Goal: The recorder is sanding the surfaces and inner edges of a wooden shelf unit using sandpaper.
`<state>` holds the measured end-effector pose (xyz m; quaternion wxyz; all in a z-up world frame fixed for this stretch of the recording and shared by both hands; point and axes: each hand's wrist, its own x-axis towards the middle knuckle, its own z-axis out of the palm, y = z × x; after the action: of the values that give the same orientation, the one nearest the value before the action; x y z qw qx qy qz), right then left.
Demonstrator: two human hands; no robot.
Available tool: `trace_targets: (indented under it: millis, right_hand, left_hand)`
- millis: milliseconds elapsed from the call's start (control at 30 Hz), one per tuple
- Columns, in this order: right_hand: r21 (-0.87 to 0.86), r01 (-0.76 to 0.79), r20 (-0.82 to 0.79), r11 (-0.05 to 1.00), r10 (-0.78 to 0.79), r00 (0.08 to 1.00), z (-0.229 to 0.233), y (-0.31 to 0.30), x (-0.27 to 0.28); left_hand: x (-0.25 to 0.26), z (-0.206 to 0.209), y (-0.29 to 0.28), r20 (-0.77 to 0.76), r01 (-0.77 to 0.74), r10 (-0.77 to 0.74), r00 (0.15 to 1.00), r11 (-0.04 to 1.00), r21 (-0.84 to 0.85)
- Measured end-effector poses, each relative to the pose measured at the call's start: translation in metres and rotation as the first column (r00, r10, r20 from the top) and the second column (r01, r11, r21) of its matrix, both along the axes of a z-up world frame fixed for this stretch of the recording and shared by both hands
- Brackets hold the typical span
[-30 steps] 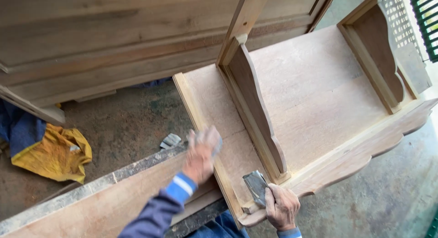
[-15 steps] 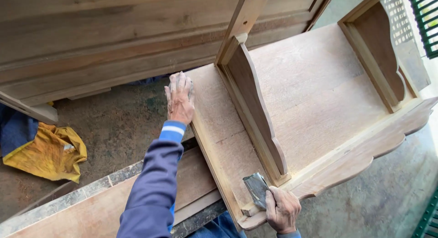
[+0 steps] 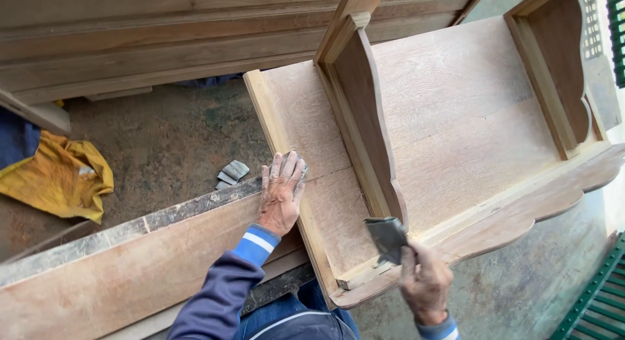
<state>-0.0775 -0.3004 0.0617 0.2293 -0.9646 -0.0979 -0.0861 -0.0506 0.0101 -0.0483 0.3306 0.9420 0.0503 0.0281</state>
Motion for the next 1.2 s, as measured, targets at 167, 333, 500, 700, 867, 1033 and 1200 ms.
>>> trace_targets:
  millis: [167,333,500,700,867,1033,1200]
  right_hand:
    - [0.252,-0.158,-0.205,0.955,0.212,0.955,0.025,-0.004,0.122]
    - [0.303,-0.454,-0.273,0.838,0.533,0.801,-0.027,0.016,0.205]
    - [0.260,-0.565,-0.159,0.783,0.612,0.775,-0.070,0.042,0.180]
    - [0.137,-0.538,-0.155,0.832,0.554,0.818,-0.045,0.057,0.172]
    - [0.148,-0.518,-0.151,0.842,0.537,0.830,-0.051,0.054,0.171]
    - [0.135,-0.513,-0.144,0.848,0.529,0.836,-0.052,0.054,0.170]
    - [0.134,-0.499,-0.178,0.856,0.516,0.838,-0.050,0.056,0.171]
  left_hand:
    - [-0.090,0.025,-0.041,-0.054,0.056,-0.068,0.996,0.978,-0.199]
    - [-0.159,0.034,-0.093,-0.232,-0.105,-0.005,0.973,0.881,-0.462]
    - [-0.091,0.000,-0.115,0.069,-0.307,0.375,0.924,0.840,-0.448]
    - [-0.097,0.024,-0.125,-0.008,-0.421,0.485,0.875,0.752,-0.507]
    - [-0.115,0.017,-0.133,-0.091,-0.432,0.429,0.899,0.835,-0.341]
    - [-0.040,-0.010,-0.092,-0.044,-0.476,0.482,0.875,0.839,-0.262]
    - [-0.074,0.016,-0.112,-0.068,-0.450,0.461,0.885,0.810,-0.375]
